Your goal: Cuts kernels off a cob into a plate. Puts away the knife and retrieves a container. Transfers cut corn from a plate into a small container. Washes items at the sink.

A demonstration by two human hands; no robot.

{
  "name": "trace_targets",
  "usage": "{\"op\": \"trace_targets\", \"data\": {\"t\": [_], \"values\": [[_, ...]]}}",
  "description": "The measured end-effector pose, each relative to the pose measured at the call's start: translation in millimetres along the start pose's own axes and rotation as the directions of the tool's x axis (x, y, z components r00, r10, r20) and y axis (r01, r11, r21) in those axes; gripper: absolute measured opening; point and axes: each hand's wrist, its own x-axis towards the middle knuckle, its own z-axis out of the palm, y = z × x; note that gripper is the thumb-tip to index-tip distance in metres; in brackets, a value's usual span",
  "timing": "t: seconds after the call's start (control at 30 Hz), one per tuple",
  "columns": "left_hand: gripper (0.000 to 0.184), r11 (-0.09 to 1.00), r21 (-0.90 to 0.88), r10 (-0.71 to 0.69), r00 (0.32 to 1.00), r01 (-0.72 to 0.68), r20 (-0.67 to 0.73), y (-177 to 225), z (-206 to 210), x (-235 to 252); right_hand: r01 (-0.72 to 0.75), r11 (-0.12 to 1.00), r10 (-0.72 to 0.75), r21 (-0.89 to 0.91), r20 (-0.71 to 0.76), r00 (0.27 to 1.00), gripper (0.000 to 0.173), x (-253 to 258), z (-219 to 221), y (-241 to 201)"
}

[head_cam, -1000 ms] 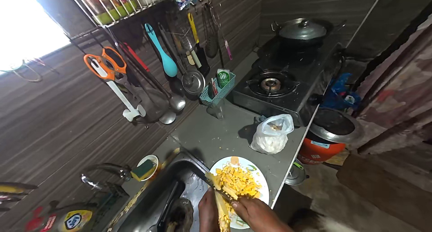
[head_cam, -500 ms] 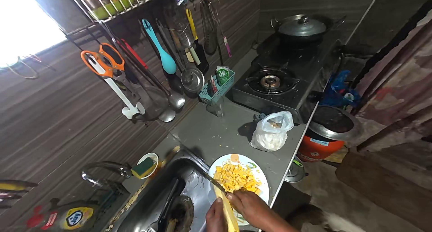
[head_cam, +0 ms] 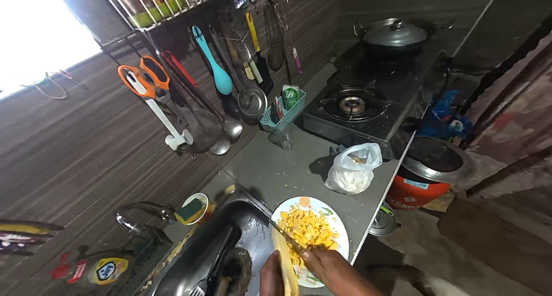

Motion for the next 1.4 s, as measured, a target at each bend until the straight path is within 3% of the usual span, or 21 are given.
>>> {"op": "trace_targets", "data": {"t": [0.07,0.2,0.3,0.63,0.8,0.97,1.2,1.4], "values": [[0.037,0.999,-0.042,-0.003,1.000,0.004,0.012,7.5,0.5,14.6,0.037,0.999,-0.037,0.003,-0.024,0.999,0.074,-8.8,4.4,3.2],[0.044,0.991,-0.027,0.135,0.989,-0.133,0.068,23.3,8.2,42.7,0.198,0.980,-0.194,0.012,-0.130,0.972,0.064,-39.5,5.2,-2.3],[0.042,0.980,-0.101,0.183,0.973,-0.170,0.140,30.8,9.4,65.2,0.239,0.971,-0.238,-0.019,-0.207,0.949,0.063,-52.8,7.5,1.0],[0.046,0.990,-0.101,0.114,0.982,-0.099,0.153,37.8,27.1,78.2,0.206,0.976,-0.216,-0.065,-0.224,0.950,0.064,-63.0,4.2,7.0],[0.038,0.980,-0.128,0.167,0.979,-0.153,0.114,35.1,28.1,64.1,0.129,0.983,-0.152,-0.127,-0.197,0.969,0.071,-54.0,4.7,2.2],[0.038,0.970,-0.177,0.183,0.981,-0.168,0.070,35.6,22.3,58.4,0.134,0.978,-0.161,-0.159,-0.166,0.973,0.074,-44.2,7.1,-1.5],[0.036,0.941,-0.137,0.311,0.950,-0.309,-0.006,27.5,18.9,66.0,0.143,0.973,-0.176,-0.184,-0.178,0.968,0.077,-43.7,12.7,2.4],[0.032,0.951,-0.090,0.302,0.951,-0.297,0.062,18.9,20.0,59.3,0.107,0.960,-0.165,-0.257,-0.216,0.962,0.077,-37.6,12.5,0.5]]}}
